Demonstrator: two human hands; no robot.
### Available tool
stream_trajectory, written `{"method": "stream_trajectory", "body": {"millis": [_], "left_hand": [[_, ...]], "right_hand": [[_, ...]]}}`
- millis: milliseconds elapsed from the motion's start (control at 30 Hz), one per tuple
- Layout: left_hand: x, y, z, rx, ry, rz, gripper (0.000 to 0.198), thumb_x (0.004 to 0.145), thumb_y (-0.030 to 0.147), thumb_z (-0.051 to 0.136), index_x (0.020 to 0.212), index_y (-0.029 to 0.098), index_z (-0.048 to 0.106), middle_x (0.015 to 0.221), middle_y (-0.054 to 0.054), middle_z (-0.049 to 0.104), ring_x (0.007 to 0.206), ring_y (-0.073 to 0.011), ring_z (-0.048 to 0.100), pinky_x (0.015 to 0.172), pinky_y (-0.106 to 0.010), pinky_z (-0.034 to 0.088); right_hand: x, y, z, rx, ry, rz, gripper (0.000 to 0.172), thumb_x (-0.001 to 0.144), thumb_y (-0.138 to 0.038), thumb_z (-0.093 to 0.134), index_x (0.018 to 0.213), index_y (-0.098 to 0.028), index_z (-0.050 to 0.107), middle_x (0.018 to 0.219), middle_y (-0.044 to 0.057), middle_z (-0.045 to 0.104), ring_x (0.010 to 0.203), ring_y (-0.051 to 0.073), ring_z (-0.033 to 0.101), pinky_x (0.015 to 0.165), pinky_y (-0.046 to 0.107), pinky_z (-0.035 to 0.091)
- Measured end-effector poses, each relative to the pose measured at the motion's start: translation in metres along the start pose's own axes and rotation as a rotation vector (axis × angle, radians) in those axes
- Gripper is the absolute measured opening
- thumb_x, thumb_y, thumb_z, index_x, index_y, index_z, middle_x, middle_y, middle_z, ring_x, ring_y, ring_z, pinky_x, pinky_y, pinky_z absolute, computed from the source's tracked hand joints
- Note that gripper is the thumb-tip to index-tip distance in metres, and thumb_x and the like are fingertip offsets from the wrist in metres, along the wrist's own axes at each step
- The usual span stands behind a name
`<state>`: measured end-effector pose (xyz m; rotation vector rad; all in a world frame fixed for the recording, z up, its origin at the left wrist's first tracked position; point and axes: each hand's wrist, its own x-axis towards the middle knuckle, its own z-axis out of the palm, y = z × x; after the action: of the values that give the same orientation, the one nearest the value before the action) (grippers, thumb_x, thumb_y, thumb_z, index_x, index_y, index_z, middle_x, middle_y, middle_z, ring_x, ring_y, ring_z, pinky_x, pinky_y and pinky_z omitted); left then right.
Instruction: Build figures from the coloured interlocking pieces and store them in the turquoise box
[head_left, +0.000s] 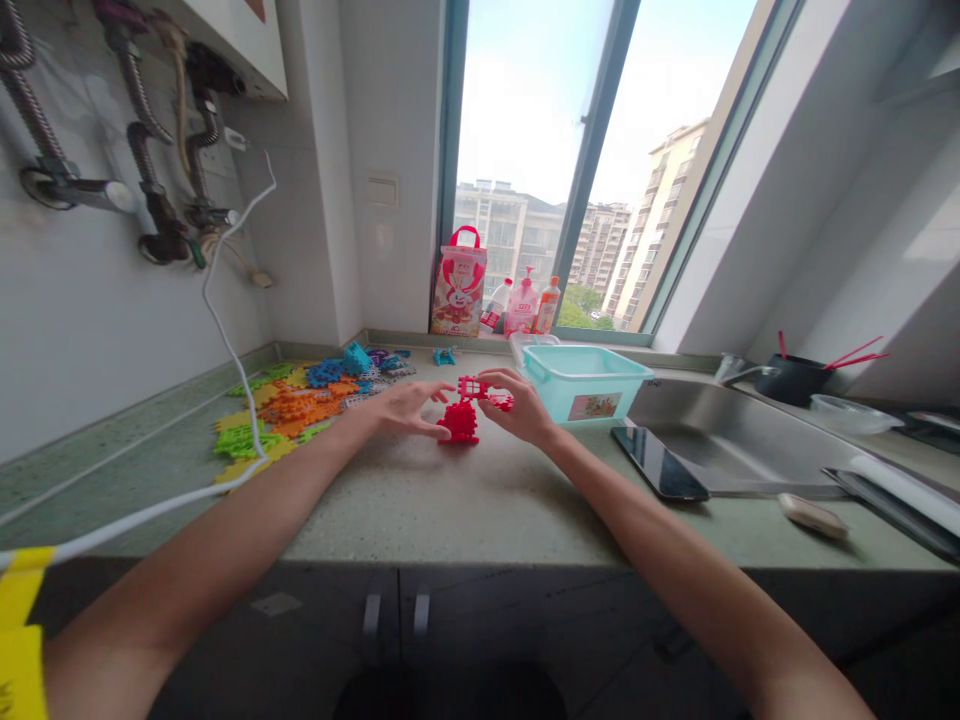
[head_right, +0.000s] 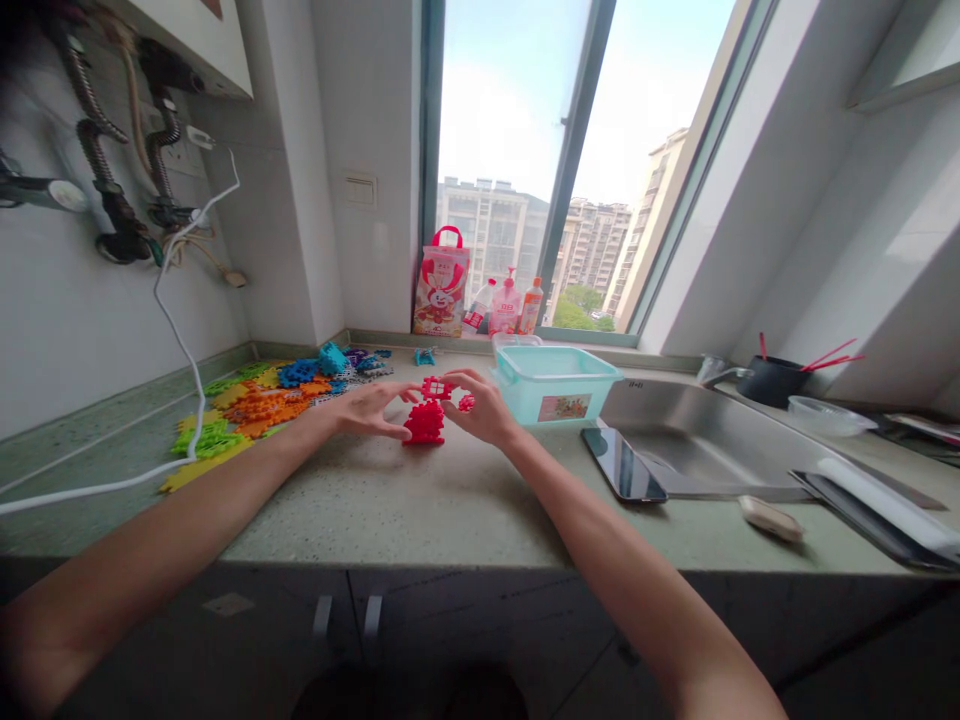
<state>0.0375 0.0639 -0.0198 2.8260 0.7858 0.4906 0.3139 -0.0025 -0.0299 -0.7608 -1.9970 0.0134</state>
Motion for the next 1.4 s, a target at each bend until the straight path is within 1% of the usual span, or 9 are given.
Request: {"method": "stream_trajectory", "body": {"millis": [133, 367, 533, 667, 800, 900, 1033, 1200, 1400], "left_hand": [[-0.001, -0.002, -0.003, -0.045, 0.002, 0.019, 0.095, 0.072, 0.064, 0.085, 0.150, 0.023, 0.049, 0.130, -0.011, 0.071, 0.117, -0.0296, 0.069, 0.097, -0.035, 0.051], [-0.003, -0.005, -0.005, -0.037, 0.048, 0.043, 0.079, 0.089, 0.068, 0.067, 0.150, 0.021, 0.049, 0.126, -0.012, 0.072, 0.116, -0.0279, 0.069, 0.100, -0.036, 0.049], [-0.003, -0.002, -0.005, -0.019, 0.058, 0.023, 0.078, 0.087, 0.067, 0.069, 0.148, 0.023, 0.050, 0.126, -0.010, 0.072, 0.113, -0.0267, 0.069, 0.099, -0.036, 0.050], [-0.003, -0.004, -0.004, -0.022, 0.062, 0.017, 0.084, 0.084, 0.071, 0.072, 0.148, 0.021, 0.050, 0.125, -0.012, 0.072, 0.114, -0.0281, 0.069, 0.099, -0.037, 0.050], [-0.003, -0.007, -0.003, -0.027, 0.065, 0.023, 0.076, 0.091, 0.069, 0.064, 0.147, 0.020, 0.051, 0.124, -0.013, 0.072, 0.112, -0.0279, 0.069, 0.097, -0.037, 0.049], [-0.003, -0.007, -0.003, -0.038, 0.089, -0.007, 0.064, 0.101, 0.065, 0.049, 0.145, 0.020, 0.054, 0.122, -0.012, 0.073, 0.110, -0.0266, 0.070, 0.096, -0.036, 0.049], [-0.003, -0.007, -0.003, -0.027, 0.118, -0.040, 0.062, 0.104, 0.065, 0.041, 0.144, 0.020, 0.057, 0.119, -0.011, 0.074, 0.108, -0.0265, 0.070, 0.096, -0.035, 0.049], [-0.004, -0.006, -0.004, -0.009, 0.125, -0.042, 0.064, 0.104, 0.066, 0.041, 0.144, 0.019, 0.058, 0.117, -0.010, 0.075, 0.107, -0.0269, 0.071, 0.093, -0.034, 0.049], [-0.005, -0.004, -0.004, -0.003, 0.124, -0.058, 0.064, 0.103, 0.067, 0.041, 0.142, 0.019, 0.059, 0.117, -0.010, 0.075, 0.107, -0.0269, 0.071, 0.092, -0.033, 0.050]], "right_hand": [[-0.001, -0.015, -0.002, 0.038, -0.110, -0.068, 0.038, 0.089, -0.026, 0.070, 0.126, -0.025, 0.068, 0.125, 0.010, 0.069, 0.115, 0.025, 0.067, 0.103, 0.039, 0.053], [-0.004, -0.014, 0.003, -0.028, -0.194, -0.103, 0.043, 0.086, -0.021, 0.071, 0.128, -0.027, 0.068, 0.124, 0.010, 0.068, 0.112, 0.024, 0.067, 0.100, 0.037, 0.054], [-0.003, -0.016, 0.000, -0.079, -0.239, -0.109, 0.044, 0.085, -0.017, 0.069, 0.128, -0.028, 0.069, 0.122, 0.008, 0.068, 0.110, 0.023, 0.067, 0.097, 0.036, 0.054], [0.001, -0.012, -0.011, -0.136, -0.167, -0.052, 0.046, 0.088, -0.013, 0.061, 0.131, -0.027, 0.066, 0.124, 0.008, 0.069, 0.113, 0.023, 0.066, 0.101, 0.037, 0.053], [-0.001, 0.003, -0.014, -0.323, -0.168, 0.132, 0.050, 0.089, -0.009, 0.055, 0.137, -0.020, 0.062, 0.132, 0.011, 0.068, 0.118, 0.025, 0.066, 0.105, 0.039, 0.051], [-0.008, 0.017, -0.007, -0.477, -0.322, 0.293, 0.046, 0.095, -0.022, 0.061, 0.141, -0.017, 0.060, 0.138, 0.016, 0.065, 0.121, 0.027, 0.065, 0.106, 0.038, 0.049], [-0.015, 0.030, 0.000, -0.543, -0.511, 0.378, 0.036, 0.100, -0.037, 0.061, 0.128, -0.017, 0.069, 0.123, 0.016, 0.071, 0.110, 0.025, 0.068, 0.100, 0.033, 0.050], [-0.014, 0.040, -0.003, -0.446, -0.484, 0.319, 0.022, 0.097, -0.026, 0.062, 0.113, -0.021, 0.077, 0.113, 0.010, 0.076, 0.108, 0.021, 0.069, 0.099, 0.027, 0.048], [-0.014, 0.046, 0.000, -0.376, -0.454, 0.283, 0.018, 0.097, -0.026, 0.064, 0.106, -0.020, 0.078, 0.104, 0.009, 0.078, 0.098, 0.020, 0.070, 0.091, 0.028, 0.050]]}}
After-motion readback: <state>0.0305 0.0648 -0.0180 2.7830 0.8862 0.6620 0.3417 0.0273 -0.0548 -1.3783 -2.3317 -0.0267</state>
